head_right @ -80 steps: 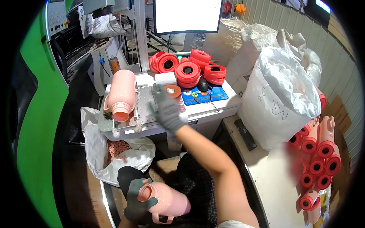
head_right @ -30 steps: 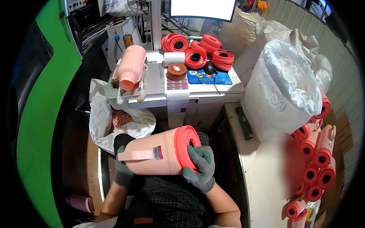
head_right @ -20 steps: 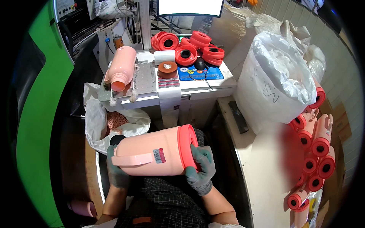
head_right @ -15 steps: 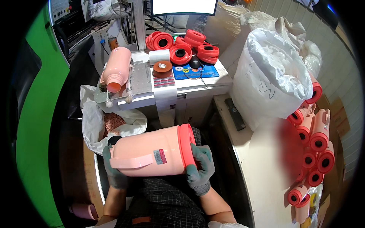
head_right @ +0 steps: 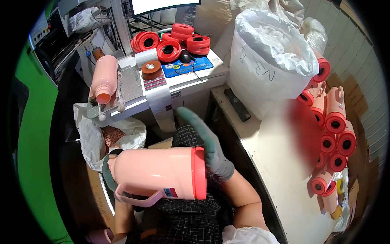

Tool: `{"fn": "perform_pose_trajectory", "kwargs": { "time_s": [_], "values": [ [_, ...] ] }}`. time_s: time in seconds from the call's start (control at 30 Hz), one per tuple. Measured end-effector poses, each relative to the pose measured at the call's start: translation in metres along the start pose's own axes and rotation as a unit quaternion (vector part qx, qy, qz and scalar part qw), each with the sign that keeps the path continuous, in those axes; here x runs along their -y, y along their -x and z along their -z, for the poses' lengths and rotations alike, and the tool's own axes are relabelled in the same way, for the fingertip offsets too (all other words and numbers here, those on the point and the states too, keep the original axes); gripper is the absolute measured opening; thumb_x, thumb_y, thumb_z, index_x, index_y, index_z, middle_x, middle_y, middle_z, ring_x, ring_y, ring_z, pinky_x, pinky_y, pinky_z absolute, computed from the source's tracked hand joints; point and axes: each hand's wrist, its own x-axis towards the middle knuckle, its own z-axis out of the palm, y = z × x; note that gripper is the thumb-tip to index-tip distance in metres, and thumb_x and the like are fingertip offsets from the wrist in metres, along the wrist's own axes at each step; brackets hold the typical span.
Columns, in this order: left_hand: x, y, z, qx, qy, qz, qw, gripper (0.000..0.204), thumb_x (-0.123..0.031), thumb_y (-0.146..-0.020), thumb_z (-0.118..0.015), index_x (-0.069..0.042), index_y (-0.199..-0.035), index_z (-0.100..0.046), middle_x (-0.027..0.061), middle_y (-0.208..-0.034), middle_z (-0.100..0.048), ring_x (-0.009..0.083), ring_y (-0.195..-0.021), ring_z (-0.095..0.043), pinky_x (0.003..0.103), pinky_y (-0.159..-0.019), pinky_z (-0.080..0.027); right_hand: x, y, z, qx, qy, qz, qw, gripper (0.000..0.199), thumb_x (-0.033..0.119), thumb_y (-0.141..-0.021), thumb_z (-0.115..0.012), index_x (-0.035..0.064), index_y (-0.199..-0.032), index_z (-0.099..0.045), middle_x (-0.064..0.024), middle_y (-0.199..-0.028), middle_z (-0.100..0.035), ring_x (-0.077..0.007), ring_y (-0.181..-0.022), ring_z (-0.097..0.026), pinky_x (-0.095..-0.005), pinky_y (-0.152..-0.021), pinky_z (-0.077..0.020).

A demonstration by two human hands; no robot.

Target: The person assembles pink plastic containers by placing red lids on them and applying labels. They pick up a container, secure the lid, apply a label from a dispenser, and place the finished unit on a table.

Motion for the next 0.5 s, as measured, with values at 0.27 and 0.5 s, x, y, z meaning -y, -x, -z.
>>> {"fn": "perform_pose_trajectory", "kwargs": {
  "time_s": [0.27, 0.5],
  "values": [
    [-0.002, 0.000, -0.019, 0.042, -0.227, -0.067, 0.971, 0.015, -0.017, -0.107, -0.050, -0.005, -0.112, -0.058, 0.0026, -0.096, -0.061, 0.0118, -0.083, -0.060, 0.027, -0.072, -0.050, -0.023, 0.022, 0.046, -0.166, -0.115, 0.101, 0.974, 0.117, 0.092, -0.092, -0.024, 0.0028, -0.167, -0.025, -0.0172, -0.172, -0.029, -0.0293, -0.159, -0.028, -0.0439, -0.132, -0.0129],
    [0.011, -0.017, -0.002, 0.078, -0.355, -0.132, 0.922, 0.023, -0.016, -0.099, -0.062, -0.001, -0.116, -0.057, 0.0080, -0.105, -0.060, 0.0193, -0.095, -0.060, 0.034, -0.082, -0.049, -0.052, 0.039, 0.047, -0.232, -0.244, 0.036, 0.941, 0.111, 0.087, -0.096, -0.031, 0.0029, -0.167, -0.027, -0.0132, -0.172, -0.032, -0.0266, -0.158, -0.030, -0.0437, -0.132, -0.0160]
  ]
}}
